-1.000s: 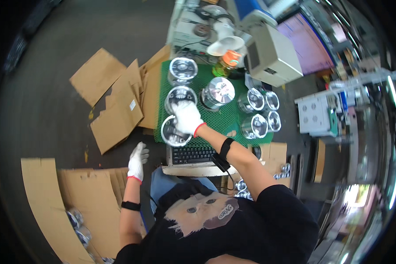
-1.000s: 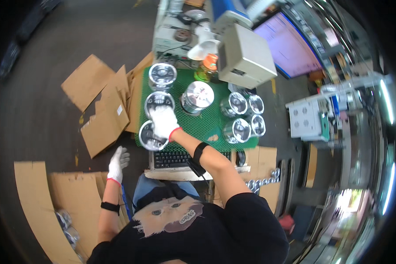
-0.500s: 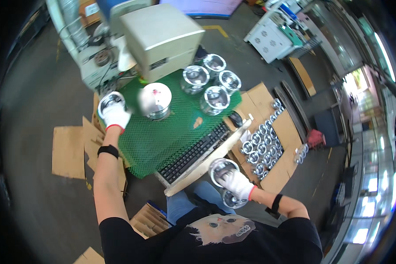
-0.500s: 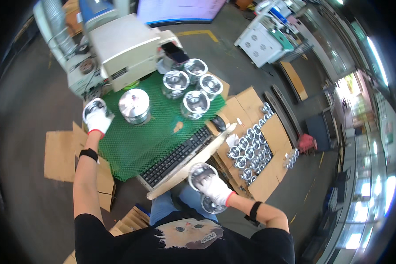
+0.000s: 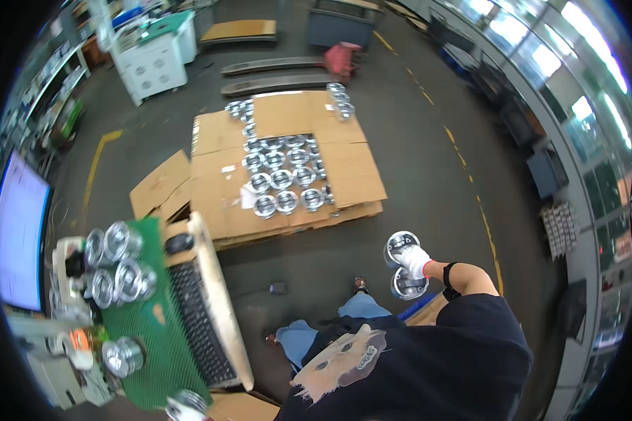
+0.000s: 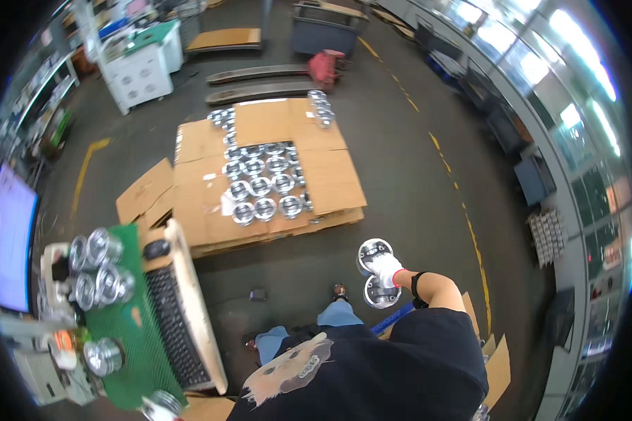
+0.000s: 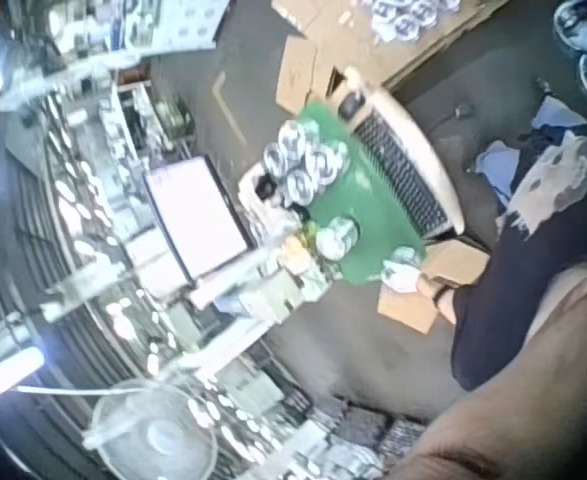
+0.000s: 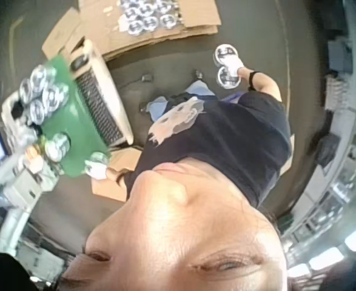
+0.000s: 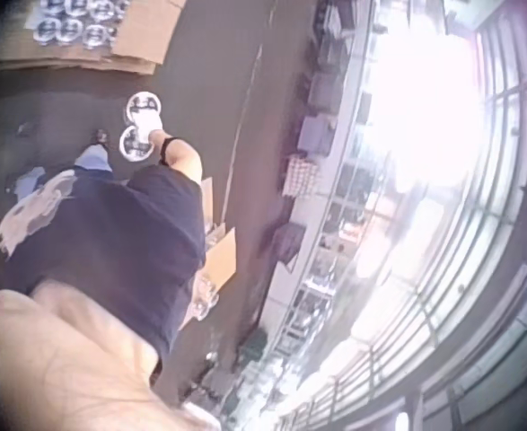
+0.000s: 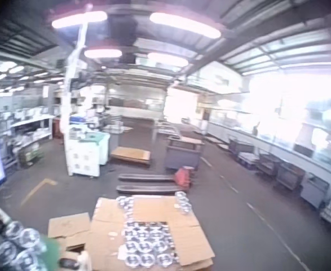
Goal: Inspecting metal pistons at a quality control station and organizing them in boxes.
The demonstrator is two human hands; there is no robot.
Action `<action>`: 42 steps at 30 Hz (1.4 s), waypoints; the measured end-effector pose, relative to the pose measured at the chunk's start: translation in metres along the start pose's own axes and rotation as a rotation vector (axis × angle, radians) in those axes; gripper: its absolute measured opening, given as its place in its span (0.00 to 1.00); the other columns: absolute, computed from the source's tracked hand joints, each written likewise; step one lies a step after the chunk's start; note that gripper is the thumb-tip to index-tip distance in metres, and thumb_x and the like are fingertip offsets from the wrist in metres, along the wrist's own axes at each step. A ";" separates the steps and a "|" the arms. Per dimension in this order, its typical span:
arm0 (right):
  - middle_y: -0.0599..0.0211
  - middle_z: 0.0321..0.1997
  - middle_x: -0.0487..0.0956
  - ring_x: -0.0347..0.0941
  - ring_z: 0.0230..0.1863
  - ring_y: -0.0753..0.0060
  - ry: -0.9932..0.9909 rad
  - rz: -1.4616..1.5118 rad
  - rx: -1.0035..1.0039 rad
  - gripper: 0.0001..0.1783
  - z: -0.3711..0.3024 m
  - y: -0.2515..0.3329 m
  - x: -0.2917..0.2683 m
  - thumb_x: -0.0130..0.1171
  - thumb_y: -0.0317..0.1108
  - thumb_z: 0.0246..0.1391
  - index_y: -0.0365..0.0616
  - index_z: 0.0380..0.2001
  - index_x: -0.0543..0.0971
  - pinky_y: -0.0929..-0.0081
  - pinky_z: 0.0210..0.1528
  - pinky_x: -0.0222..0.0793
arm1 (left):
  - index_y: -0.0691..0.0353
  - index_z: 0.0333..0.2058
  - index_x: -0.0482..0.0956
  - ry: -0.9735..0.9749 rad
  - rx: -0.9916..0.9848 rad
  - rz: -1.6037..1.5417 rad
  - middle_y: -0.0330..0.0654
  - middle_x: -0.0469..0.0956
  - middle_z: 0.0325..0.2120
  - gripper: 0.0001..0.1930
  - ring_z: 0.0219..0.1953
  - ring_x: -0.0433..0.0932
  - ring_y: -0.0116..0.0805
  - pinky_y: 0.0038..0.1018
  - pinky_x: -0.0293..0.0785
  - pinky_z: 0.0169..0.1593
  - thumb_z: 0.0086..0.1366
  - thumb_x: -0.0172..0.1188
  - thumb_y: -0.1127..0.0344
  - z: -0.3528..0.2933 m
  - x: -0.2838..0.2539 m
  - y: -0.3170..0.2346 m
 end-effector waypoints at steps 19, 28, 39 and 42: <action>0.51 0.46 0.76 0.72 0.49 0.52 0.136 0.321 0.232 0.29 0.071 -0.265 0.144 0.62 0.42 0.36 0.46 0.45 0.73 0.59 0.54 0.66 | 0.69 0.45 0.74 0.993 -0.188 -0.695 0.43 0.77 0.38 0.21 0.37 0.75 0.32 0.27 0.72 0.44 0.63 0.56 0.55 -0.438 0.169 -0.218; 0.50 0.43 0.76 0.72 0.48 0.47 -0.043 0.372 -0.006 0.28 0.242 -0.292 0.062 0.61 0.39 0.38 0.47 0.47 0.73 0.56 0.51 0.67 | 0.67 0.48 0.68 1.013 0.192 -0.101 0.47 0.74 0.42 0.37 0.44 0.74 0.38 0.29 0.71 0.51 0.37 0.73 0.65 -0.523 0.278 -0.253; 0.48 0.50 0.71 0.67 0.52 0.46 -0.266 0.262 -0.139 0.31 0.512 -0.356 -0.005 0.62 0.37 0.35 0.45 0.49 0.71 0.53 0.55 0.62 | 0.64 0.36 0.78 1.039 0.753 0.143 0.50 0.80 0.31 0.27 0.33 0.78 0.48 0.37 0.72 0.43 0.36 0.72 0.58 -0.631 0.391 -0.433; 0.47 0.46 0.73 0.68 0.49 0.44 -0.273 0.211 -0.158 0.27 0.576 -0.364 -0.027 0.57 0.38 0.41 0.46 0.49 0.71 0.54 0.52 0.64 | 0.62 0.33 0.78 1.040 0.908 0.127 0.50 0.79 0.29 0.25 0.32 0.77 0.48 0.38 0.72 0.40 0.34 0.73 0.58 -0.659 0.443 -0.472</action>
Point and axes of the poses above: each hand's wrist, its own z-axis towards the middle knuckle, its own x-axis out of the palm, y = z × x, the point moved 3 cm from there along z, towards the middle knuckle
